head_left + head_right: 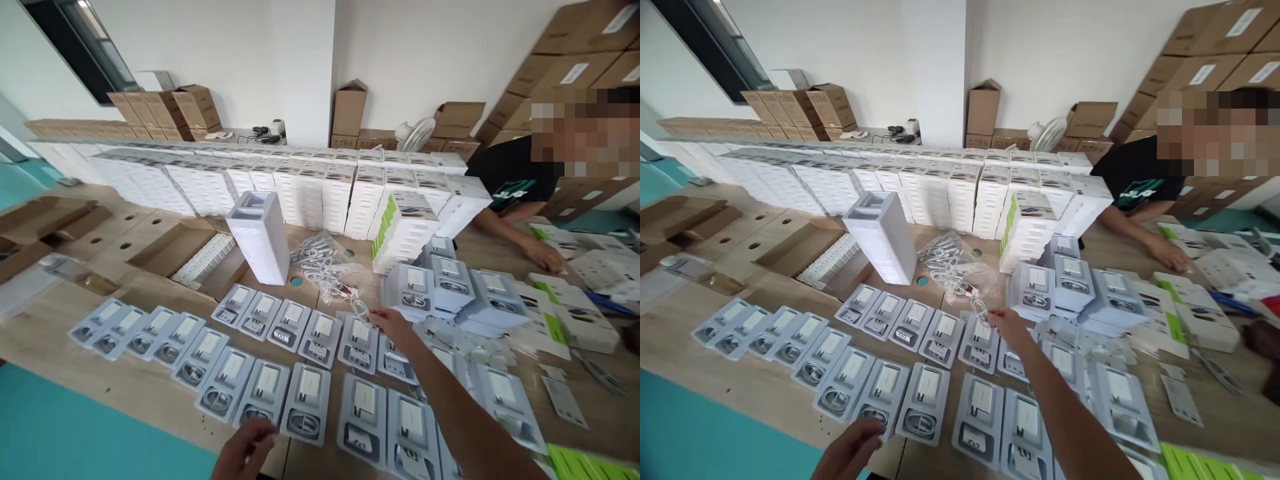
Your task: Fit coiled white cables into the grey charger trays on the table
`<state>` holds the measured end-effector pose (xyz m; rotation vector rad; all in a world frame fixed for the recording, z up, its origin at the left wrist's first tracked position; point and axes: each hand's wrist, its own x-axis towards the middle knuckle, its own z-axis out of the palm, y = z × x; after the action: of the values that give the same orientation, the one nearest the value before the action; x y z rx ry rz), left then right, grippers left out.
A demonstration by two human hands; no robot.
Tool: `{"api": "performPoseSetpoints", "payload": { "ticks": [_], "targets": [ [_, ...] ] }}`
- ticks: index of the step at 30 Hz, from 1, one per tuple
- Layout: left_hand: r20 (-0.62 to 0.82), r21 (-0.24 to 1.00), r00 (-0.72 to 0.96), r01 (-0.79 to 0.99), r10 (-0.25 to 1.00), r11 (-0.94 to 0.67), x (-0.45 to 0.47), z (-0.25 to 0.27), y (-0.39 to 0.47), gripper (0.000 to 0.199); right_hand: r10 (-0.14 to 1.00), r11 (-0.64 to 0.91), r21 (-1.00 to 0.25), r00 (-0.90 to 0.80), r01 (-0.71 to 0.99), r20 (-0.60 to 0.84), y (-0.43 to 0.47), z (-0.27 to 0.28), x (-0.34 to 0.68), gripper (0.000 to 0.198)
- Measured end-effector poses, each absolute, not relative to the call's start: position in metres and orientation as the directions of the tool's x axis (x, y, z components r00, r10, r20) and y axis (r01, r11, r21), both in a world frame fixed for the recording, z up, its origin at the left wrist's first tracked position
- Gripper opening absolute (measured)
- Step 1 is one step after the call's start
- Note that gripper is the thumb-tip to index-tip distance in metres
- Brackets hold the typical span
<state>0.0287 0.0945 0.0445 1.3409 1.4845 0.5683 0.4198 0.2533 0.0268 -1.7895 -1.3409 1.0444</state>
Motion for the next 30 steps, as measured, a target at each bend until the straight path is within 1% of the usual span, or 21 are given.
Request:
{"api": "performPoseSetpoints", "payload": {
  "ticks": [2, 3, 4, 5, 6, 7, 8, 9, 10, 12, 14, 15, 17, 19, 21, 22, 24, 26, 27, 28, 30],
  "targets": [
    [-0.43, 0.886, 0.271, 0.312, 0.861, 0.344, 0.046, 0.049, 0.12, 0.044, 0.962, -0.263, -0.923, 0.154, 0.282, -0.227, 0.216, 0.03, 0.373, 0.035],
    [-0.447, 0.894, 0.346, 0.21, 0.825, 0.397, 0.054, 0.051, 0.131, 0.048, 0.958, -0.27, -0.945, 0.148, 0.183, -0.245, 0.198, 0.032, 0.345, 0.037],
    [-0.459, 0.882, 0.417, 0.104, 0.785, 0.46, 0.061, 0.054, 0.14, 0.052, 0.95, -0.283, -0.959, 0.142, 0.011, -0.279, 0.181, 0.034, 0.316, 0.037],
    [-0.459, 0.855, 0.483, 0.011, 0.746, 0.519, 0.067, 0.056, 0.148, 0.056, 0.94, -0.301, -0.943, 0.124, -0.139, -0.318, 0.165, 0.037, 0.288, 0.037],
    [-0.441, 0.825, 0.548, -0.064, 0.711, 0.562, 0.071, 0.059, 0.154, 0.057, 0.931, -0.315, -0.92, 0.111, -0.235, -0.347, 0.151, 0.04, 0.263, 0.037],
    [-0.42, 0.798, 0.601, -0.111, 0.68, 0.592, 0.073, 0.062, 0.158, 0.056, 0.926, -0.321, -0.904, 0.105, -0.283, -0.362, 0.139, 0.043, 0.241, 0.037],
    [-0.397, 0.787, 0.643, -0.129, 0.655, 0.603, 0.073, 0.064, 0.161, 0.052, 0.923, -0.326, -0.907, 0.118, -0.265, -0.366, 0.129, 0.047, 0.223, 0.037],
    [-0.379, 0.792, 0.671, -0.12, 0.637, 0.599, 0.071, 0.066, 0.164, 0.049, 0.921, -0.325, -0.927, 0.159, -0.19, -0.355, 0.121, 0.051, 0.211, 0.035],
    [-0.374, 0.807, 0.689, -0.087, 0.621, 0.583, 0.067, 0.067, 0.165, 0.046, 0.918, -0.316, -0.947, 0.231, -0.065, -0.322, 0.116, 0.056, 0.204, 0.032],
    [-0.382, 0.859, 0.706, 0.032, 0.596, 0.511, 0.055, 0.068, 0.169, 0.039, 0.899, -0.285, -0.927, 0.404, 0.245, -0.169, 0.11, 0.069, 0.203, 0.028],
    [-0.375, 0.908, 0.718, 0.157, 0.586, 0.389, 0.044, 0.07, 0.173, 0.029, 0.883, -0.219, -0.848, 0.468, 0.483, 0.039, 0.108, 0.084, 0.21, 0.035],
    [-0.357, 0.929, 0.725, 0.209, 0.589, 0.305, 0.04, 0.071, 0.175, 0.024, 0.89, -0.165, -0.821, 0.441, 0.546, 0.115, 0.108, 0.092, 0.214, 0.043],
    [-0.297, 0.948, 0.733, 0.302, 0.612, 0.098, 0.036, 0.076, 0.176, 0.02, 0.931, -0.054, -0.817, 0.324, 0.575, 0.166, 0.11, 0.105, 0.22, 0.056],
    [-0.222, 0.931, 0.74, 0.354, 0.635, -0.086, 0.039, 0.08, 0.175, 0.02, 0.973, 0.014, -0.828, 0.183, 0.56, 0.14, 0.113, 0.115, 0.224, 0.049],
    [-0.149, 0.926, 0.724, 0.341, 0.673, -0.163, 0.047, 0.083, 0.172, 0.023, 0.991, 0.053, -0.816, 0.07, 0.575, 0.114, 0.114, 0.119, 0.228, 0.032],
    [-0.119, 0.939, 0.702, 0.31, 0.702, -0.151, 0.052, 0.083, 0.17, 0.025, 0.994, 0.066, -0.806, 0.035, 0.588, 0.107, 0.114, 0.12, 0.231, 0.027],
    [-0.104, 0.969, 0.627, 0.24, 0.772, -0.065, 0.062, 0.081, 0.166, 0.026, 0.996, 0.069, -0.798, 0.008, 0.599, 0.092, 0.111, 0.119, 0.238, 0.025],
    [-0.166, 0.982, 0.568, 0.173, 0.806, 0.081, 0.07, 0.08, 0.16, 0.015, 0.997, 0.053, -0.814, 0.021, 0.579, 0.08, 0.108, 0.116, 0.248, 0.025],
    [-0.214, 0.977, 0.572, 0.125, 0.792, 0.174, 0.072, 0.08, 0.157, 0.008, 0.996, 0.053, -0.818, 0.023, 0.573, 0.081, 0.106, 0.114, 0.252, 0.025],
    [-0.267, 0.956, 0.602, 0.071, 0.752, 0.283, 0.073, 0.081, 0.154, 0.009, 0.995, 0.063, -0.817, 0.025, 0.573, 0.094, 0.105, 0.111, 0.256, 0.025],
    [-0.342, 0.867, 0.699, -0.024, 0.628, 0.498, 0.071, 0.084, 0.146, 0.022, 0.991, 0.095, -0.805, 0.022, 0.585, 0.133, 0.105, 0.107, 0.264, 0.024]
  ]
}}
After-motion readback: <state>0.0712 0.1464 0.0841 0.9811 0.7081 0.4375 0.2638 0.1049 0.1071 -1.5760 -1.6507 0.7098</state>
